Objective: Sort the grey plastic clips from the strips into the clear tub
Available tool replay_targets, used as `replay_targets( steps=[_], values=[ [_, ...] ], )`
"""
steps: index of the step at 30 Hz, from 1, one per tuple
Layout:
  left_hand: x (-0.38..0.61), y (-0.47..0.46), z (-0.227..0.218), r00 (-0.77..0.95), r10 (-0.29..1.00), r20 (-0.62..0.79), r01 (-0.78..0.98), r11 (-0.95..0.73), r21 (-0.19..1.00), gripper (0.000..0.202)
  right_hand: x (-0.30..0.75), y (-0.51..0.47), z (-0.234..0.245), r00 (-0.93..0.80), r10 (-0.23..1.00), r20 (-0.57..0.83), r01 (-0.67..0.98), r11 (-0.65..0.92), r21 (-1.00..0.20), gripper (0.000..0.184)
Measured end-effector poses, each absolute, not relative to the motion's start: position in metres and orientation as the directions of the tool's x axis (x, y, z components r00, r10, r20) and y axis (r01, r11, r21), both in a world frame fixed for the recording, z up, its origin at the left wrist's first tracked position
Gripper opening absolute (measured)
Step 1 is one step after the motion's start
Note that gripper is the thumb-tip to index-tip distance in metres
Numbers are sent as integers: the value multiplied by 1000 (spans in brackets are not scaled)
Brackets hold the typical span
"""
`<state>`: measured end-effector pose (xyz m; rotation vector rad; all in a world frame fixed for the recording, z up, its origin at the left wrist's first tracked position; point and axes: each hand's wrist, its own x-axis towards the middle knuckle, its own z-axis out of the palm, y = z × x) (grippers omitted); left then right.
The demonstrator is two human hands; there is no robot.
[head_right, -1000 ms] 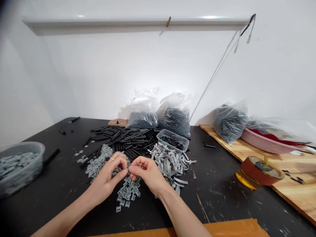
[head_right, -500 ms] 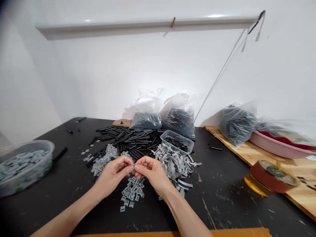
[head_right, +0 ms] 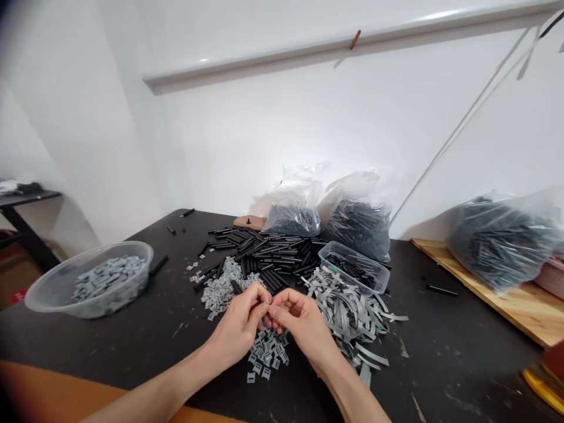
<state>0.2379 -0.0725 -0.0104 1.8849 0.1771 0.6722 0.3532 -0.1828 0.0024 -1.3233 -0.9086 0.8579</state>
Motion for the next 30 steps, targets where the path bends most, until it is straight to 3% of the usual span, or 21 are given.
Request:
replay_targets(
  steps=[3,9,12,14,16,17,20,25,30],
  values=[
    [239,-64,-6,822,445,355,-180,-389,904,11,360,-187,7,453,888,79,73,51,-996,27],
    [221,-5,43,638,654,407,-137,-423,896,12,398,-202,13,645,737,200,314,-18,-949,26],
    [186,49,65,563,709,425,51,-543,838,20,410,-208,12,658,700,278,513,-146,-846,21],
    [154,88,70,479,765,430,334,-612,717,23,413,-209,10,631,698,340,637,-215,-740,18],
    [121,123,67,495,785,373,668,-618,414,29,413,-209,9,605,710,361,689,-238,-685,18],
    [106,136,64,509,791,338,713,-608,349,30,413,-209,8,595,718,361,701,-243,-671,18],
    [77,162,51,540,798,266,754,-600,269,37,414,-209,6,570,739,359,731,-257,-632,19],
    [68,168,36,619,760,198,711,-650,270,49,420,-212,4,534,780,328,790,-321,-522,18],
    [68,156,49,580,811,72,773,-576,264,65,427,-216,4,552,769,324,816,-416,-402,17]
  ],
)
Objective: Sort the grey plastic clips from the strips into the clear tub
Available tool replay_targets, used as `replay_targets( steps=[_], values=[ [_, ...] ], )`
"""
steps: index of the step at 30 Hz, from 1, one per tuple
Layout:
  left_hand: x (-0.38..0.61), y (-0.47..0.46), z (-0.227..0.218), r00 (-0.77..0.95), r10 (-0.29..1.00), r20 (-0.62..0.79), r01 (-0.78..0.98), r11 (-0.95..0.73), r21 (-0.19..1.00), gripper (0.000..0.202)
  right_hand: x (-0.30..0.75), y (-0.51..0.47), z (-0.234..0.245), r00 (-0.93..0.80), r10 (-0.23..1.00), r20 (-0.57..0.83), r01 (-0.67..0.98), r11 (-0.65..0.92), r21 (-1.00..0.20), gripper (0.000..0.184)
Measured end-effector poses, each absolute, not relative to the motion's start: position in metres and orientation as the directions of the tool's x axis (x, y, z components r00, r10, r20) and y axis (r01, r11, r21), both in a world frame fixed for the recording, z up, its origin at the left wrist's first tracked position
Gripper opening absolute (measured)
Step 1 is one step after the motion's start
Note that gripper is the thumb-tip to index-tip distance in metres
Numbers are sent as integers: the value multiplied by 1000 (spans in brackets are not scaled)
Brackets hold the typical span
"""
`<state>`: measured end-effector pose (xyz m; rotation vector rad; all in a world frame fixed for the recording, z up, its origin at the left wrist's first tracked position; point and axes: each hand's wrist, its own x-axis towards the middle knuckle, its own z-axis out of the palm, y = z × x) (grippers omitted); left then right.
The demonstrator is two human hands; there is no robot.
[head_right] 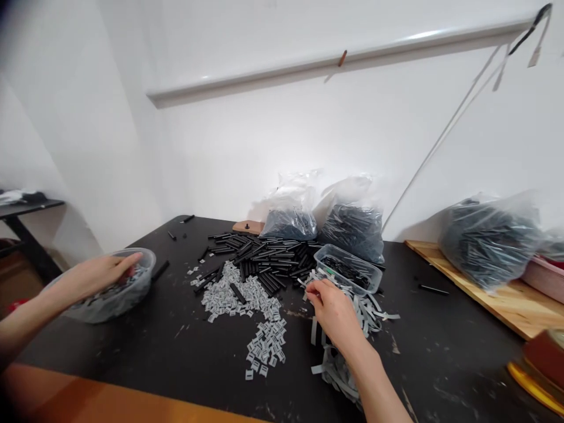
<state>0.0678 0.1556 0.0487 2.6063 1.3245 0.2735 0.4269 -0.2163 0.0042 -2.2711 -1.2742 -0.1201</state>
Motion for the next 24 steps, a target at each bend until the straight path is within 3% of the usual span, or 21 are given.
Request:
replay_targets(
  steps=[3,5,8,11,14,18,24],
  values=[
    [80,134,61,522,818,243,792,-570,217,57,429,-221,4,562,782,267,809,-453,-376,17],
    [96,110,67,539,766,351,727,-633,264,50,430,-224,3,545,818,183,810,-457,-368,22],
    [130,65,71,674,663,328,496,-734,464,39,431,-231,4,486,871,65,816,-426,-391,29],
    [165,22,61,867,426,258,206,-779,593,28,432,-237,6,404,914,-30,810,-373,-452,26],
    [193,-9,40,976,177,130,33,-703,711,18,431,-240,6,335,936,-104,783,-338,-521,22],
    [216,-27,10,1000,29,0,19,-669,743,22,431,-236,0,329,942,-64,750,-301,-589,15],
    [225,-33,-7,999,30,27,3,-726,687,11,416,-222,4,380,919,108,782,-257,-568,4]
  ],
)
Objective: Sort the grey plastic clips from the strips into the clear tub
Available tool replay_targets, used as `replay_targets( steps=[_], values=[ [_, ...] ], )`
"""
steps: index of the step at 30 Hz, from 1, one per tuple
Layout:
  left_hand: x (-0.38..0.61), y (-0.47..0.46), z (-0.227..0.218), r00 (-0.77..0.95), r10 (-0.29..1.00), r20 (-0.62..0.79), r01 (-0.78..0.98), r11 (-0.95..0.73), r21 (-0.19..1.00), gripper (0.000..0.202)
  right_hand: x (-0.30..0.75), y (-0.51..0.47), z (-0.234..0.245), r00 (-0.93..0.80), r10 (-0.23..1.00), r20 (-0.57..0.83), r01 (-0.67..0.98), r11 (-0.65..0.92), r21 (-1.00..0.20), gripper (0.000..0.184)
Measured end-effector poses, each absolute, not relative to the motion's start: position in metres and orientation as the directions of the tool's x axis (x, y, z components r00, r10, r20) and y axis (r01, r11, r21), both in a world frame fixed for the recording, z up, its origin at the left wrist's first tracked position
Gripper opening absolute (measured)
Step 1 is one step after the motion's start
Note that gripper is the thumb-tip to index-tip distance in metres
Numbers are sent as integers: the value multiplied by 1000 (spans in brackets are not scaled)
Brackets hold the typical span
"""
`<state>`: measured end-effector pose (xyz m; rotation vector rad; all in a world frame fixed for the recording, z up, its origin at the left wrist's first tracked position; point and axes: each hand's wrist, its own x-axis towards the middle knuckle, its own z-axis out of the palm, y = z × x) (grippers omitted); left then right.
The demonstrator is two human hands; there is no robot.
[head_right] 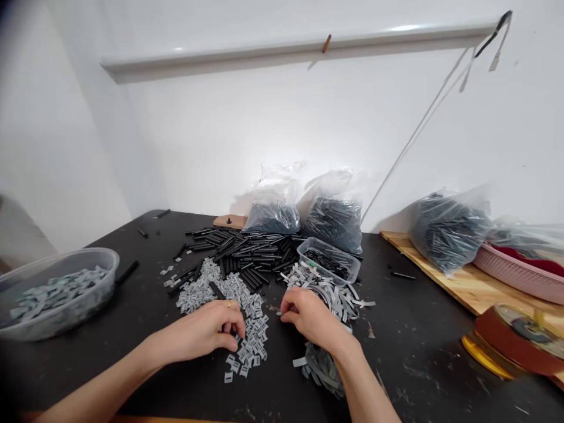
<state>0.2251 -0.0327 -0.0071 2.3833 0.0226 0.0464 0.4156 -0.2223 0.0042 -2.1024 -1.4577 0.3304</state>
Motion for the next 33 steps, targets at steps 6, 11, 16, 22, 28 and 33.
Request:
replay_targets(
  steps=[6,11,16,22,28,33],
  values=[
    [223,-38,-8,996,67,62,4,-713,701,4,388,-207,10,421,899,119,647,-206,-734,4],
    [223,-36,-12,987,139,74,17,-559,829,5,382,-201,3,428,902,62,516,-187,-836,7],
    [228,-25,-23,969,243,-49,57,-26,998,20,374,-196,-1,376,926,-6,369,-156,-916,15],
    [227,-30,-21,951,291,-101,14,288,958,27,366,-191,-5,374,928,0,268,-108,-957,20],
    [231,-33,-23,926,348,-145,12,357,934,26,366,-190,-7,387,922,5,201,-80,-976,24],
    [231,-37,-20,922,356,-150,5,375,927,22,361,-188,-8,353,935,-27,169,-92,-981,27]
  ],
)
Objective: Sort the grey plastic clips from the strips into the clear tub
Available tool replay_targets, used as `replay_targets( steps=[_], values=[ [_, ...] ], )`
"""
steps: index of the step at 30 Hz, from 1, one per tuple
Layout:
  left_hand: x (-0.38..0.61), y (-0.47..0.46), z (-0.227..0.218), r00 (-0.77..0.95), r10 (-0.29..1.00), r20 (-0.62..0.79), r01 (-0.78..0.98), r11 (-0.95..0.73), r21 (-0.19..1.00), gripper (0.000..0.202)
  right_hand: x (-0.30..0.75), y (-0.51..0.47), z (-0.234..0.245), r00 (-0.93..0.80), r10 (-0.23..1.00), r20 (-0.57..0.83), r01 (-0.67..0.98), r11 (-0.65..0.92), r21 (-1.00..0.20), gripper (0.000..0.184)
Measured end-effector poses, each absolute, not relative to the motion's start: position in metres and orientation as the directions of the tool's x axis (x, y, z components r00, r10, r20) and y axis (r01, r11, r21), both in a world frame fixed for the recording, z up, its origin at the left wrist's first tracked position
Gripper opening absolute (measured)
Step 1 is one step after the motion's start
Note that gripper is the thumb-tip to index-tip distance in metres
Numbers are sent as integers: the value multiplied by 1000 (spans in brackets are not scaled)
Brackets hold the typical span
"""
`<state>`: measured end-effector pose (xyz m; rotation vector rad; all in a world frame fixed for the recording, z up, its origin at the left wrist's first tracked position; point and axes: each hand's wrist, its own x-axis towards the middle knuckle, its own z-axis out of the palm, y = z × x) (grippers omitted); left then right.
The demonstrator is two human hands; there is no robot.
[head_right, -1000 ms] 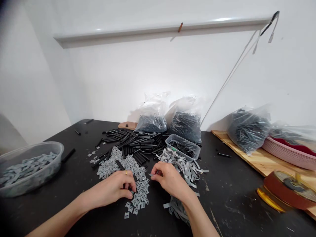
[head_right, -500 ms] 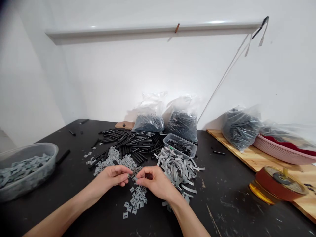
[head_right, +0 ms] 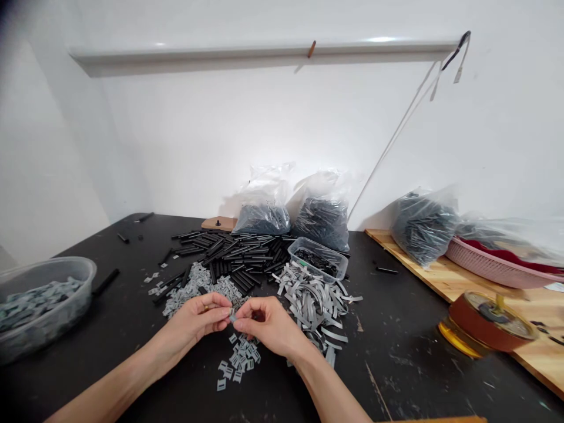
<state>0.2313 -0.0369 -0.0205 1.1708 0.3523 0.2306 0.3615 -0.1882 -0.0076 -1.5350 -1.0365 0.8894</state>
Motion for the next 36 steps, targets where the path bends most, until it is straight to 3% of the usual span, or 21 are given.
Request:
replay_targets(
  steps=[14,19,27,36],
  values=[
    [226,-40,-14,946,310,-95,18,243,970,12,361,-187,-12,338,940,-49,132,-100,-986,28],
    [228,-38,-16,943,334,4,-59,156,986,16,362,-187,-10,313,945,-91,36,-107,-994,29],
    [227,-40,-17,956,264,131,-146,36,989,16,363,-191,-1,226,964,-139,-105,-117,-987,22],
    [224,-42,-13,968,250,33,-76,164,983,17,364,-192,-3,177,974,-144,-143,-120,-982,20]
  ],
)
